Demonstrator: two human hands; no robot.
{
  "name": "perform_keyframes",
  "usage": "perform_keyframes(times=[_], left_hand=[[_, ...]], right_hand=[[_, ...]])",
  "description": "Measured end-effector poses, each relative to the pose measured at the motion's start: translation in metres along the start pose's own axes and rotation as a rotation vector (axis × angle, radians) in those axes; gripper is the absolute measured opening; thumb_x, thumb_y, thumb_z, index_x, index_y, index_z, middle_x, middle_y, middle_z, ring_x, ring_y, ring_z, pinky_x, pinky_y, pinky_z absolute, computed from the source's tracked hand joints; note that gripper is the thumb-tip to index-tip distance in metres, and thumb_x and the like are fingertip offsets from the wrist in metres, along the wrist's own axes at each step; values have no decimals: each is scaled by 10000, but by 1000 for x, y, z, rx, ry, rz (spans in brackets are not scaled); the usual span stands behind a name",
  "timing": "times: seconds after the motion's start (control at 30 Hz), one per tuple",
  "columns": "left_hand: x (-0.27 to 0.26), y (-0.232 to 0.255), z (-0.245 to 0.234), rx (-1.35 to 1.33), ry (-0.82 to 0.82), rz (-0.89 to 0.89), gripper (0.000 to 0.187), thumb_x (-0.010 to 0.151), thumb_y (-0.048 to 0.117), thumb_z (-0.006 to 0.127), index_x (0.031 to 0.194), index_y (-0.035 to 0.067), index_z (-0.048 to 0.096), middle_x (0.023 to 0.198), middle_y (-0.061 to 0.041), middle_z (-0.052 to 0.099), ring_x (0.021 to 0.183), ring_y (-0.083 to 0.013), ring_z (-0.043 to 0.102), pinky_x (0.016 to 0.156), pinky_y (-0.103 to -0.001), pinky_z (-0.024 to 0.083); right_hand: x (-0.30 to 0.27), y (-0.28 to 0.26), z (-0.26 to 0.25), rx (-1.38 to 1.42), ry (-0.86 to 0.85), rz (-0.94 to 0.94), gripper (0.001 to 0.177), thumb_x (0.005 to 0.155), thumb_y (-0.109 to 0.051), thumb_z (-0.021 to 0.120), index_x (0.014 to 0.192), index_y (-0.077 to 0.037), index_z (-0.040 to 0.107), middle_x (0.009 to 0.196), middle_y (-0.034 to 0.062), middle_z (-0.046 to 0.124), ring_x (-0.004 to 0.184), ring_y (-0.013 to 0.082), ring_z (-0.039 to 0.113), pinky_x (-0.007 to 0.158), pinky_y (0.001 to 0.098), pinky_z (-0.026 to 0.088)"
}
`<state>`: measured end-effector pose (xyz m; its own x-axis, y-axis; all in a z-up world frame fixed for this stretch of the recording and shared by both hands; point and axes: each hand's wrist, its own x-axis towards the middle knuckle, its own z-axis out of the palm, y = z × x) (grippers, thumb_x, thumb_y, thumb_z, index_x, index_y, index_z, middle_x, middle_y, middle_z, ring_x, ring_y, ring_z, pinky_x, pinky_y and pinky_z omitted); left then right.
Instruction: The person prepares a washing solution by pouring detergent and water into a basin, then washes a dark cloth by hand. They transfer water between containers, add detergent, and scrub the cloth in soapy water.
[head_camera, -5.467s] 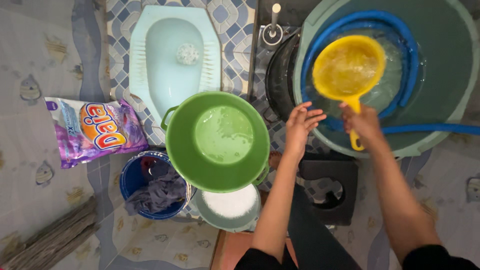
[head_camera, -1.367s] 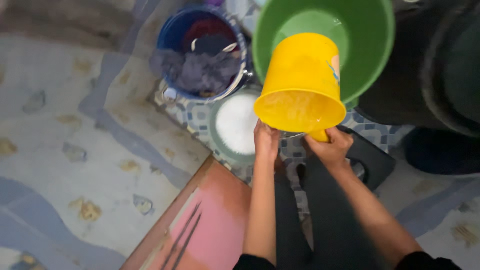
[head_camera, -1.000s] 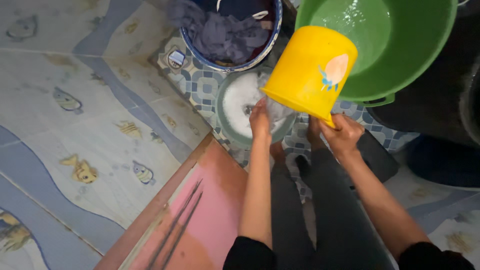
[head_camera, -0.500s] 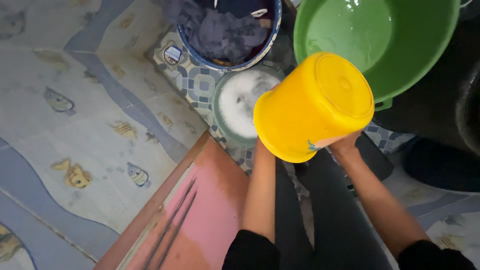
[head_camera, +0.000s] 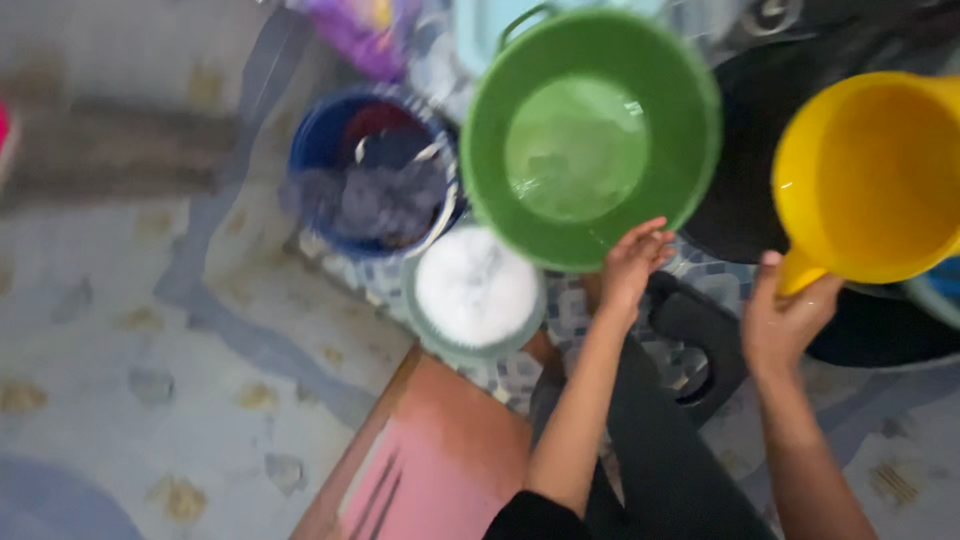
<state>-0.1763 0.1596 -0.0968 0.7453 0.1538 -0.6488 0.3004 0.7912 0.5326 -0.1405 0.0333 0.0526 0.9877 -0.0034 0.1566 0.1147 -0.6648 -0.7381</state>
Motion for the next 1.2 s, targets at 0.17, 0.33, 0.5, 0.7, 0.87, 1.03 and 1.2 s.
perform_keyframes(times=[0.17, 0.33, 0.5, 0.7, 0.87, 1.03, 1.2], left_hand=[[18, -10, 127, 153, -129, -67, 333, 1065, 214, 584, 1363, 74, 633, 1179, -87, 715, 970, -143, 707, 867, -280, 545], [34, -33, 208, 237, -264, -42, 332, 1079, 204, 581, 1371, 51, 624, 1179, -77, 715, 967, -136, 694, 861, -257, 522], [48, -50, 225, 266, -270, -91, 320, 1067, 183, 568, 1352, 50, 623, 1146, -77, 715, 957, -136, 696, 878, -262, 544], [56, -51, 219, 333, -199, -160, 294, 1073, 196, 559, 1303, 34, 645, 1091, -91, 723, 912, -149, 699, 839, -267, 538], [56, -38, 221, 296, -176, -232, 294, 1052, 221, 557, 1279, 57, 646, 1051, -73, 733, 882, -151, 715, 814, -278, 544], [56, -36, 204, 282, -117, -219, 317, 1058, 248, 563, 1296, 56, 644, 1085, -65, 716, 914, -135, 710, 854, -277, 554], [53, -35, 152, 65, -53, -185, 322, 1063, 241, 579, 1316, 50, 634, 1129, -89, 691, 949, -175, 678, 849, -311, 541]], right_hand=[[68, 92, -71, -31, 88, 110, 405, 1142, -52, 569, 1444, 128, 368, 1383, 301, 515, 1218, 403, 526, 1154, 420, 415], [107, 193, -84, -442, 92, 192, 470, 993, -6, 645, 1429, 77, 489, 1332, 342, 579, 1267, 522, 549, 1089, 532, 445], [134, 250, -78, -446, 91, 391, 412, 917, -53, 654, 1294, 69, 542, 1164, 351, 637, 1077, 541, 599, 919, 567, 482], [144, 242, -70, -348, -174, 432, 312, 882, -143, 708, 1113, 50, 626, 853, 281, 662, 824, 485, 668, 731, 532, 514], [131, 185, -107, 392, -54, 814, 232, 1047, -256, 676, 1038, -27, 640, 740, 68, 608, 631, 158, 589, 590, 303, 471], [83, 104, -134, 459, 55, 610, 166, 1042, -164, 670, 1117, -29, 610, 768, 12, 600, 602, 84, 558, 552, 240, 436], [42, 40, -153, 374, -79, 591, 176, 974, -132, 706, 1069, -1, 637, 737, 12, 622, 593, 75, 572, 532, 229, 449]])
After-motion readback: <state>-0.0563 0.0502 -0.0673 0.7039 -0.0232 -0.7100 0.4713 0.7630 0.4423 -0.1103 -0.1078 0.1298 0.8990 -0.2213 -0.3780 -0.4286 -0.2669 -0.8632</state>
